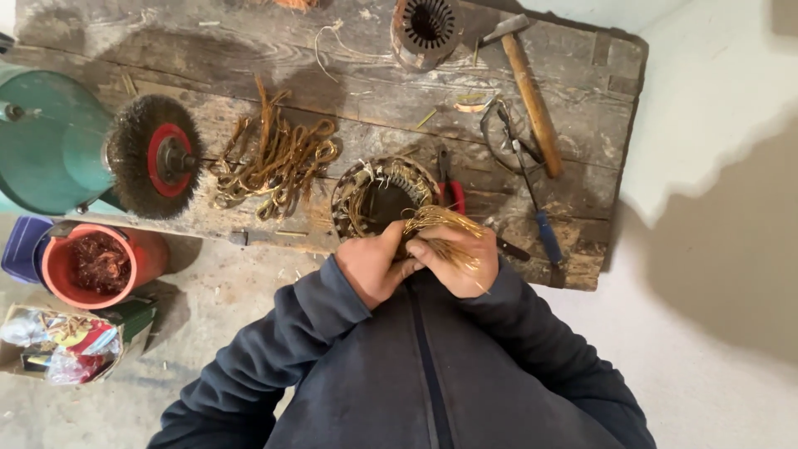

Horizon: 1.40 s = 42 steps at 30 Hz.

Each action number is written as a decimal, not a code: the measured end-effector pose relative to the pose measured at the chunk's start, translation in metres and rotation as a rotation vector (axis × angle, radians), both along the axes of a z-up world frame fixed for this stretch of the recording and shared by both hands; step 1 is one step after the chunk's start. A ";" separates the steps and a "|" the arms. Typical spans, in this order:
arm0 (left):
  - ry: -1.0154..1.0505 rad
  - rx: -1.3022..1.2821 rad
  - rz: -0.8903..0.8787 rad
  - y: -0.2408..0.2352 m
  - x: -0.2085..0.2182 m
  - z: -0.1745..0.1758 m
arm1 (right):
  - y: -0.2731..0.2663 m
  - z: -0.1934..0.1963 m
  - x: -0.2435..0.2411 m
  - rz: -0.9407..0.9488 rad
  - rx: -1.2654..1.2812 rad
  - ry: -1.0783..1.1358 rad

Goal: Repairing an electric motor by manipulating and organizing copper wire coils within a stator on a workbench.

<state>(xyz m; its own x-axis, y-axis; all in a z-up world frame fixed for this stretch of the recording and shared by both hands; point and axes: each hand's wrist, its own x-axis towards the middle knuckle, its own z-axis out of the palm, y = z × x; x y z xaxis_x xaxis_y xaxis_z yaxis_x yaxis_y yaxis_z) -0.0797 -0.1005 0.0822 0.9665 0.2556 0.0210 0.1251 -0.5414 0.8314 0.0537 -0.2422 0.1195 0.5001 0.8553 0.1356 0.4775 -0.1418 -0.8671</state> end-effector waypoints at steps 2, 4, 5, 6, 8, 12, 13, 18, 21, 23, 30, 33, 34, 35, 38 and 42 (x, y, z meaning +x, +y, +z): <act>0.020 0.030 -0.004 -0.004 0.001 -0.005 | 0.001 0.000 0.000 -0.013 -0.027 0.050; 0.042 0.060 -0.009 -0.007 0.001 -0.009 | 0.000 0.000 -0.001 -0.026 -0.055 0.103; 0.052 0.065 -0.017 -0.008 0.002 -0.011 | 0.000 0.000 0.000 -0.028 -0.046 -0.024; 0.063 0.071 -0.026 -0.009 0.003 -0.012 | -0.001 0.000 0.001 -0.030 -0.038 -0.151; 0.048 0.066 -0.036 -0.015 0.012 -0.016 | -0.003 0.000 0.003 -0.029 0.022 -0.089; 0.178 0.086 -0.171 -0.031 0.023 -0.041 | 0.001 0.002 0.011 -0.131 -0.106 -0.315; 0.176 0.087 -0.169 -0.029 0.025 -0.036 | 0.002 0.002 0.013 -0.130 -0.104 -0.317; 0.104 -0.272 -0.007 -0.025 0.031 -0.034 | 0.007 0.005 0.017 -0.088 0.016 -0.334; -0.313 -0.560 -0.049 -0.021 0.027 -0.035 | 0.002 -0.027 0.020 -0.082 0.183 -0.267; -0.210 -0.792 -0.112 -0.015 0.028 -0.033 | -0.001 -0.044 0.026 -0.108 0.210 -0.333; 0.148 -0.893 -0.206 0.000 0.032 -0.033 | 0.013 -0.029 0.042 0.068 0.333 0.305; 0.147 -1.071 -0.374 0.010 0.036 -0.048 | 0.029 -0.003 0.052 0.272 0.266 0.423; 0.150 -1.073 -0.372 0.012 0.038 -0.043 | 0.030 -0.012 0.055 0.271 0.265 0.427; 0.194 -1.049 -0.521 0.015 0.041 -0.039 | 0.032 -0.021 0.060 0.451 0.303 0.342; 0.225 -1.052 -0.792 0.016 0.044 -0.034 | 0.038 -0.045 0.054 0.784 0.472 0.384; 0.223 -1.018 -0.763 0.023 0.039 -0.016 | 0.036 -0.044 0.037 0.645 0.633 0.735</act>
